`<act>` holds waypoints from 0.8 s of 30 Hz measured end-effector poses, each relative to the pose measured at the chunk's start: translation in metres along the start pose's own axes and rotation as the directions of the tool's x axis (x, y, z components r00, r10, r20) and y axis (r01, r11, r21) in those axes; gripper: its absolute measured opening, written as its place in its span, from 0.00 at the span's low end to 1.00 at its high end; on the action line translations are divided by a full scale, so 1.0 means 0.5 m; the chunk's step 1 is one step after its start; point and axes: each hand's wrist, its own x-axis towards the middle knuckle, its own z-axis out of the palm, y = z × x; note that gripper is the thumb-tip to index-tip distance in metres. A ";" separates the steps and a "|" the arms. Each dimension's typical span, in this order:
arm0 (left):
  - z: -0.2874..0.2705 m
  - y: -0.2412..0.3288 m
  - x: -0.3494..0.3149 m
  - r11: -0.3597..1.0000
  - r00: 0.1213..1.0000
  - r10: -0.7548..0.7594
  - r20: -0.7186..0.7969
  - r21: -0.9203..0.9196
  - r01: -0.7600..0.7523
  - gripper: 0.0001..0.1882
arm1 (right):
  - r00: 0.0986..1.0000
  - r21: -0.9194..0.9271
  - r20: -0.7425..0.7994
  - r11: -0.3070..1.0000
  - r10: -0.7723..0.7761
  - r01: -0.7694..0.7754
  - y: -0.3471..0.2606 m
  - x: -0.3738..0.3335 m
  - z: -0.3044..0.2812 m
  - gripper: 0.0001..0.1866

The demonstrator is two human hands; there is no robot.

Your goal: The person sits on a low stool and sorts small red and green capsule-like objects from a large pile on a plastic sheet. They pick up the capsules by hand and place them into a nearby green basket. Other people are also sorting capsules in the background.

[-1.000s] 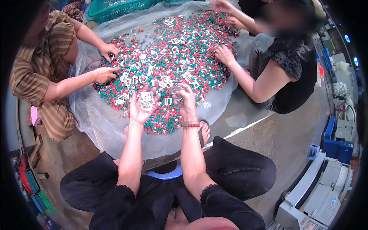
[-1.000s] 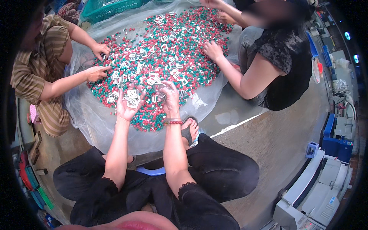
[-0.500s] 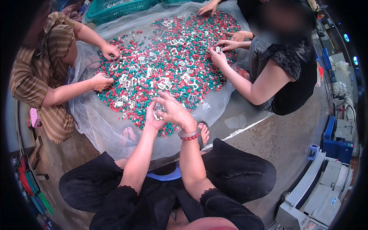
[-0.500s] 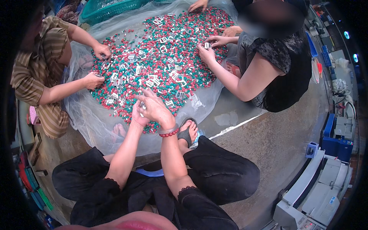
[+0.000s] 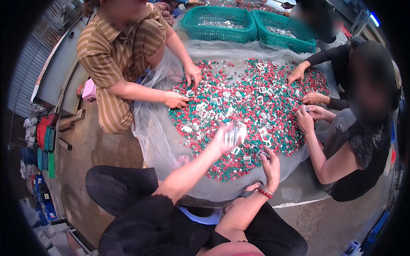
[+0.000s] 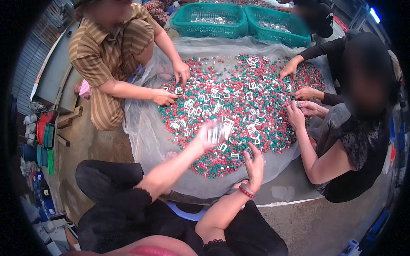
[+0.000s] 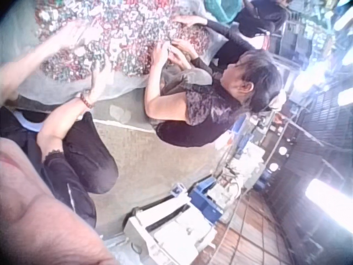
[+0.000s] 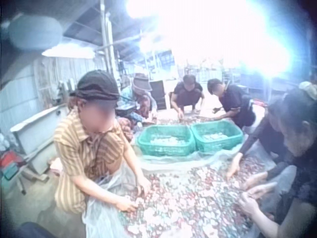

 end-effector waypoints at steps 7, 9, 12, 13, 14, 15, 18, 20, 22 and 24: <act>0.554 0.403 0.123 0.725 0.815 0.452 0.363 0.382 -0.573 0.41 | 0.998 0.056 0.063 0.998 0.024 -0.027 -0.080 0.003 0.029 0.22; 0.610 0.302 0.116 0.574 0.779 0.606 0.161 0.588 -0.569 0.33 | 0.997 0.033 0.040 0.997 0.070 -0.071 -0.063 0.006 0.014 0.22; 0.435 0.261 0.125 0.454 0.828 0.230 0.511 0.696 -0.556 0.23 | 0.998 0.078 0.016 0.995 0.065 -0.066 0.000 0.013 0.028 0.23; 0.367 0.274 0.140 0.421 0.779 -0.036 0.626 0.717 -0.556 0.26 | 0.994 0.116 -0.029 0.988 0.102 -0.098 0.018 0.012 0.034 0.24; 0.324 0.279 0.154 0.063 0.964 -0.145 0.224 0.974 -0.217 0.42 | 0.973 0.127 0.005 0.965 0.232 -0.231 -0.013 0.003 0.023 0.24; 0.267 0.197 0.134 -0.262 0.986 -0.050 0.160 0.951 -0.167 0.21 | 0.934 0.130 0.005 0.926 0.356 -0.354 -0.033 -0.009 0.001 0.24; 0.114 0.080 0.153 -0.827 0.967 -0.175 0.183 0.506 -0.245 0.15 | 0.818 0.163 -0.021 0.809 0.575 -0.565 0.005 -0.033 -0.026 0.23; 0.085 -0.052 0.123 -0.944 0.986 -0.014 0.165 0.324 -0.068 0.22 | 0.774 0.176 -0.054 0.769 0.631 -0.615 0.086 -0.052 -0.035 0.24; 0.032 -0.108 0.118 -0.964 0.925 0.058 0.375 0.262 -0.046 0.33 | 0.795 0.141 -0.141 0.807 0.590 -0.574 0.179 -0.055 -0.006 0.26; -0.070 -0.074 0.106 -0.942 0.913 0.153 0.379 0.334 0.019 0.37 | 0.867 0.059 -0.192 0.887 0.461 -0.458 0.152 -0.028 0.075 0.30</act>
